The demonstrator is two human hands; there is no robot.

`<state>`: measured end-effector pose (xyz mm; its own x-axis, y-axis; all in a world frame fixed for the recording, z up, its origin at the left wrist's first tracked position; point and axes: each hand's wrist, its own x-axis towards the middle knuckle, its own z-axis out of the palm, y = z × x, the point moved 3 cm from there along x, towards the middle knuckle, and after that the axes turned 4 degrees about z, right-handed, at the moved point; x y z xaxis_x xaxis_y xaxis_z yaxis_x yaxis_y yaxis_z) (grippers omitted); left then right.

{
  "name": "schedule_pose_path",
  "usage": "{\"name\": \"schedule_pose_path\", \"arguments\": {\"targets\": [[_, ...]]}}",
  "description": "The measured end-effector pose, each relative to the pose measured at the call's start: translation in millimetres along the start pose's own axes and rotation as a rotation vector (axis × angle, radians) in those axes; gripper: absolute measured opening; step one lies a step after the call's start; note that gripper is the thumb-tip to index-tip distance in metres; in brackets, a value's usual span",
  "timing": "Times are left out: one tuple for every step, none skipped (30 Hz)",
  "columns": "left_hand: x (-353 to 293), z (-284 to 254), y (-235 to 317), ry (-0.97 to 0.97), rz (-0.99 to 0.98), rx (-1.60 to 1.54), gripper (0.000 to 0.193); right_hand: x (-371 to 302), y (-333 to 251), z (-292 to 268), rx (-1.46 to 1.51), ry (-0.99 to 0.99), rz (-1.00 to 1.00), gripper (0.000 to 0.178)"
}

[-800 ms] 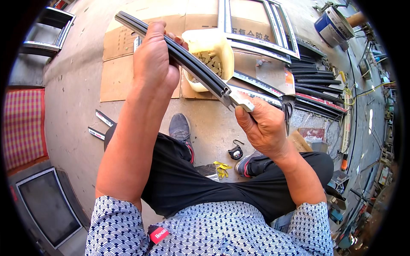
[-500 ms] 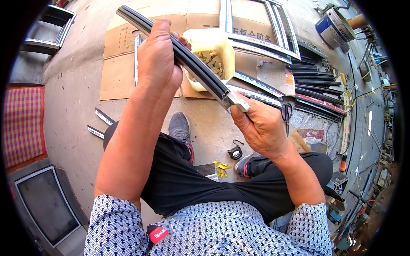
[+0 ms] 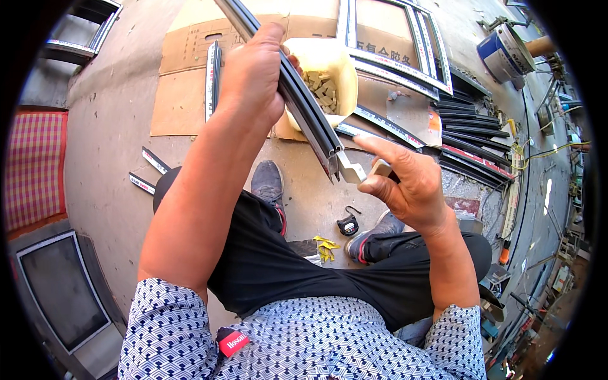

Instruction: The person sits on the floor and assembles window frames by inserting small white plastic corner connectors into the ends of black metal profiles. They repeatedly pick up profiles, insert the connectors, and join the pieces together to form rectangular frames.

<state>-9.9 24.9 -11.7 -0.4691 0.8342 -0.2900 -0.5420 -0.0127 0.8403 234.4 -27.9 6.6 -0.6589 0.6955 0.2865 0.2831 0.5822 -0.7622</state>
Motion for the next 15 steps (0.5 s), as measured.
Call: {"name": "schedule_pose_path", "arguments": {"targets": [[-1, 1, -1, 0.001, -0.005, 0.013, 0.020, 0, -2, 0, -0.005, -0.013, -0.016, 0.051], [-1, 1, -3, 0.026, -0.013, 0.007, 0.020, 1, -2, 3, -0.006, 0.025, -0.074, 0.043], [-1, 2, -4, 0.016, -0.013, 0.005, 0.020, 0, -1, 5, -0.026, 0.015, -0.091, 0.040], [-1, 2, -5, 0.006, -0.013, 0.004, 0.020, -1, 0, 6, -0.045, 0.006, -0.109, 0.038], [-2, 3, -5, -0.004, -0.014, 0.002, 0.020, -1, 0, 6, -0.064, -0.004, -0.127, 0.036], [-2, 2, -6, -0.008, -0.012, 0.012, 0.019, 0, -1, 7, -0.078, 0.000, -0.126, 0.035], [-2, 2, -7, -0.009, -0.014, 0.023, 0.018, 0, -1, 8, -0.092, 0.003, -0.126, 0.034], [-3, 2, -9, -0.011, -0.016, 0.033, 0.018, 0, -2, 9, -0.106, 0.007, -0.125, 0.034], [-4, 2, -11, -0.012, -0.019, 0.043, 0.018, 1, -2, 10, -0.106, 0.016, -0.126, 0.034], [-7, 4, -11, 0.023, -0.049, 0.058, 0.017, 1, -2, 12, -0.105, 0.025, -0.126, 0.034], [-7, 3, -12, 0.028, -0.051, 0.059, 0.017, 1, -2, 13, -0.105, 0.034, -0.127, 0.034], [-6, 2, -14, 0.029, -0.054, 0.059, 0.017, 0, 0, 14, -0.105, 0.043, -0.133, 0.035], [-5, 1, -15, 0.031, -0.058, 0.060, 0.018, -2, 2, 15, -0.105, 0.053, -0.140, 0.037], [-4, 1, -16, 0.040, -0.060, 0.054, 0.018, -2, 3, 15, -0.105, 0.062, -0.146, 0.039], [-3, 0, -17, 0.050, -0.061, 0.051, 0.018, -2, 1, 15, -0.133, 0.084, -0.180, 0.041]]}}
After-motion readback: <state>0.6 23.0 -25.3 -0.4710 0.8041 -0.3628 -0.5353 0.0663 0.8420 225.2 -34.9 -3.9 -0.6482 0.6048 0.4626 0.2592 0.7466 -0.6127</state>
